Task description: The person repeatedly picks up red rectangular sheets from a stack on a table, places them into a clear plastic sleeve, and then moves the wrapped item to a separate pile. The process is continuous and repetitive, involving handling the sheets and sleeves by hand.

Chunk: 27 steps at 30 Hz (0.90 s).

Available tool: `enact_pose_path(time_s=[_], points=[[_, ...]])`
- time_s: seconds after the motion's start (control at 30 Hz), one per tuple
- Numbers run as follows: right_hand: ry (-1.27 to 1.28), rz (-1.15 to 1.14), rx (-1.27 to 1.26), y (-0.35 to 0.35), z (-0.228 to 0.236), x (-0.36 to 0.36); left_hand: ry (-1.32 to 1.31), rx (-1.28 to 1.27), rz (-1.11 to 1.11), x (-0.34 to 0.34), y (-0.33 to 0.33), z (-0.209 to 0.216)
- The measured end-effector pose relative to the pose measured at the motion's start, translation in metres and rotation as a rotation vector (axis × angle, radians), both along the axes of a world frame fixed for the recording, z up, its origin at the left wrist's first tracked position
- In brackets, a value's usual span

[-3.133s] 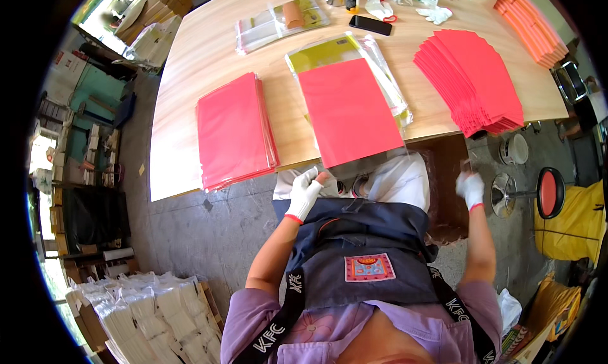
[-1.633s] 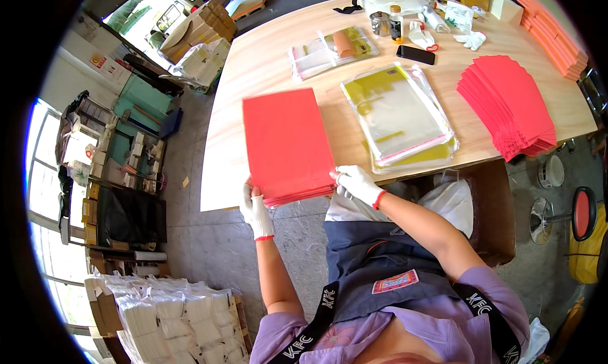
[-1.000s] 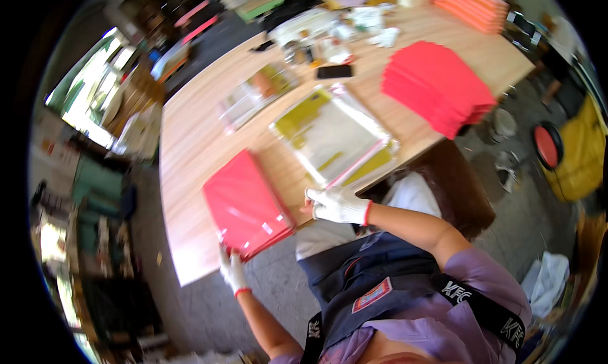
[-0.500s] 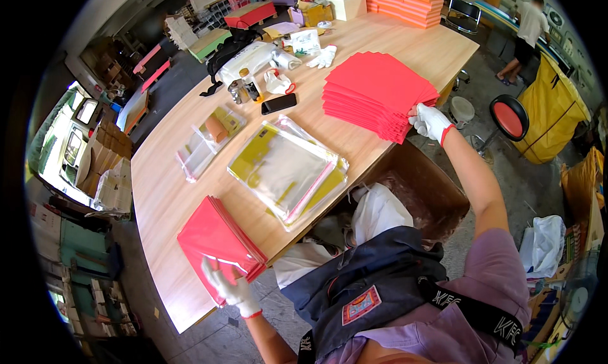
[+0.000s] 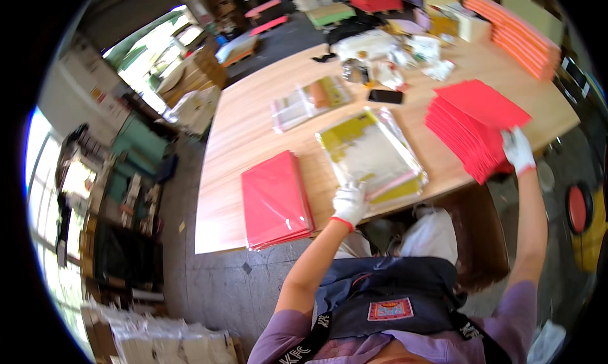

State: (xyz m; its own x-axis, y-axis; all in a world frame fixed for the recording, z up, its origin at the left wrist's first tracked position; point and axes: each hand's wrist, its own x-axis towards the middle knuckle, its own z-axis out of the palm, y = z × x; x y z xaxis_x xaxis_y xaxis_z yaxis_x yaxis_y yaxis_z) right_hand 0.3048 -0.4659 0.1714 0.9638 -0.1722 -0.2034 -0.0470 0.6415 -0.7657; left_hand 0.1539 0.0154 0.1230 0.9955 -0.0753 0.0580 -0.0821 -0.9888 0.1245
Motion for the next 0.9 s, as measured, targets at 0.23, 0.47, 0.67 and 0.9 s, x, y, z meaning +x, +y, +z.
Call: enact_pose_path(time_s=[0.23, 0.47, 0.67, 0.9], points=[[-0.049, 0.316, -0.048, 0.028, -0.01, -0.123, -0.068, -0.098, 0.047, 0.019, 0.015, -0.011], [-0.02, 0.855, 0.364, 0.089, -0.027, -0.2, -0.205, -0.403, 0.008, 0.014, 0.034, -0.031], [0.154, 0.456, 0.256, 0.111, -0.063, -0.223, -0.321, -0.36, 0.024, 0.011, 0.032, -0.028], [0.269, 0.286, 0.294, 0.134, -0.084, -0.241, -0.246, -0.543, -0.081, 0.011, 0.029, 0.009]])
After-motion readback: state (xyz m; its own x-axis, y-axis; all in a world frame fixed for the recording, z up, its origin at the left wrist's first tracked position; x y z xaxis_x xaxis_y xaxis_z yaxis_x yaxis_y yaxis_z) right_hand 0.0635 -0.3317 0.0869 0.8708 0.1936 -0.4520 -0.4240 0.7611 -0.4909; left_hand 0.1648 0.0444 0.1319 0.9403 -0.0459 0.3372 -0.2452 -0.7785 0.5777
